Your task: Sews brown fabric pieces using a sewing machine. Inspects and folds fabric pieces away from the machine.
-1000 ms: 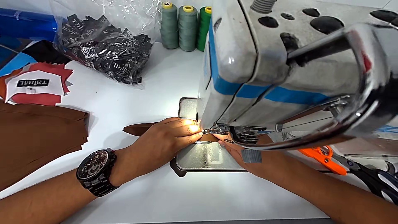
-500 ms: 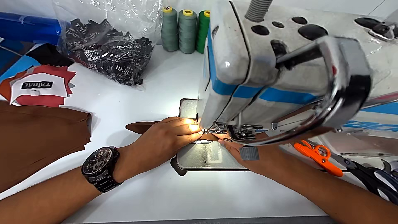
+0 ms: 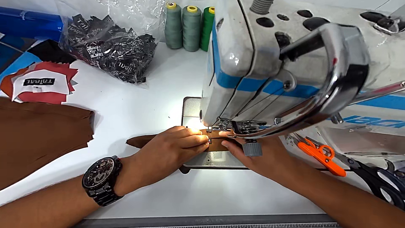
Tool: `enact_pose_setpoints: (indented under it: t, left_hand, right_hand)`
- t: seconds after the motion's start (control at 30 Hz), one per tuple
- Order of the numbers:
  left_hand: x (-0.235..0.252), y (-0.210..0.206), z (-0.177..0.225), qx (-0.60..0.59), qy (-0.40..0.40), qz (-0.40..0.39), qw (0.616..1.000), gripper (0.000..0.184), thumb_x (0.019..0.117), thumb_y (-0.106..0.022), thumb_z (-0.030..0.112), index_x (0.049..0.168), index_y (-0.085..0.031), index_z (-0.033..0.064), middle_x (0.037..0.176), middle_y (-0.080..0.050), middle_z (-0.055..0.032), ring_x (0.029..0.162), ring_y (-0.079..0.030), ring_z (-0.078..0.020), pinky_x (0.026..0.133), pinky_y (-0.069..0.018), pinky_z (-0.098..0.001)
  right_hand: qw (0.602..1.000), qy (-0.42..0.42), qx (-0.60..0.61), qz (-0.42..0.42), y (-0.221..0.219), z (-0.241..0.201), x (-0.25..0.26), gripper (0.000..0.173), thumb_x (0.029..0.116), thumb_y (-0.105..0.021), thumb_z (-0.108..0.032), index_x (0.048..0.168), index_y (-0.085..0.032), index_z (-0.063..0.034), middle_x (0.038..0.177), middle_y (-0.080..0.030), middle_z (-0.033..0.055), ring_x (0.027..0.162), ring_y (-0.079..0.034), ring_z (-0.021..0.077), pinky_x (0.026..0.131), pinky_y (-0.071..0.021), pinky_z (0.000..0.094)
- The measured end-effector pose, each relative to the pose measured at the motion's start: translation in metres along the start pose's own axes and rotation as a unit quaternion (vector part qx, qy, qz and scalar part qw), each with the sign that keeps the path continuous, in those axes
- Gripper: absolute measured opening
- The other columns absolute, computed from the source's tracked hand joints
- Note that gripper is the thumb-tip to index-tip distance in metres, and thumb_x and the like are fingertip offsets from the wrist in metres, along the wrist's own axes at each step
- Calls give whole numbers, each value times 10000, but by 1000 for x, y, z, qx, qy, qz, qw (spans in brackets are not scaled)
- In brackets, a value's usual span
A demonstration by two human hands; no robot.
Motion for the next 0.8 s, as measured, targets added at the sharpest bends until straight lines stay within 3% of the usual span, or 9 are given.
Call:
enact_pose_setpoints:
  t: [0.07,0.17,0.23,0.33,0.47,0.67,0.8]
  left_hand:
    - [3,-2,1,2,-4,-6,1000,346,979,-519,33,1204,-764,128,1292,-707,-14,1230,-635,-168,1037,-500,-311]
    - [7,-5,3,9,-9,3,1000,328,973,-528,35,1181,-767,122,1272,-715,-29,1176,-660,-175,982,-518,-304]
    - [8,-5,3,6,-3,9,1000,322,969,-534,43,1179,-765,123,1248,-715,-45,1134,-668,-184,958,-531,-308]
    - [6,-2,2,2,-2,2,1000,331,983,-525,51,1224,-742,120,1237,-688,-68,1146,-644,-210,975,-531,-338]
    - [-3,7,4,53,0,16,998,297,1003,-526,107,1190,-755,132,1129,-704,-35,1087,-634,-198,948,-503,-336]
    - [-8,7,1,41,15,9,999,296,995,-530,101,1189,-753,117,1154,-693,-53,1130,-637,-199,984,-521,-317]
    - [0,1,-1,34,25,2,999,313,1003,-526,142,1220,-752,143,1197,-684,-53,1148,-618,-203,1000,-502,-324]
  right_hand:
    - [1000,3,-8,1,-2,-4,1,235,963,-600,-293,995,-790,-159,906,-740,1,839,-706,156,715,-570,371]
    - [999,47,17,-17,-7,-11,-1,256,1007,-568,-241,1126,-779,-161,1112,-746,21,1033,-697,179,899,-565,366]
    - [996,78,30,-32,-9,-9,-2,271,1024,-541,-188,1169,-765,-139,1175,-733,31,1093,-681,189,962,-547,355]
    - [994,87,36,-50,-11,-2,-5,267,1022,-535,-169,1142,-771,-133,1115,-736,28,1078,-681,191,953,-552,346]
    - [992,104,18,-66,-10,-1,-6,294,1022,-513,-149,1186,-757,-133,1173,-732,35,1113,-679,201,974,-547,372]
    - [991,100,2,-87,-9,2,-9,299,1026,-500,-178,1168,-761,-141,1167,-731,25,1129,-675,202,964,-550,387]
    - [991,84,-31,-96,-1,7,-8,299,1016,-494,-169,1097,-778,-127,1090,-737,36,1056,-700,206,875,-581,387]
Point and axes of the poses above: each hand's wrist, its own x-axis towards the middle knuckle, its own y-axis out of the back of the hand, z = x × y, the point moved 1 cm from there along x, towards the middle knuckle
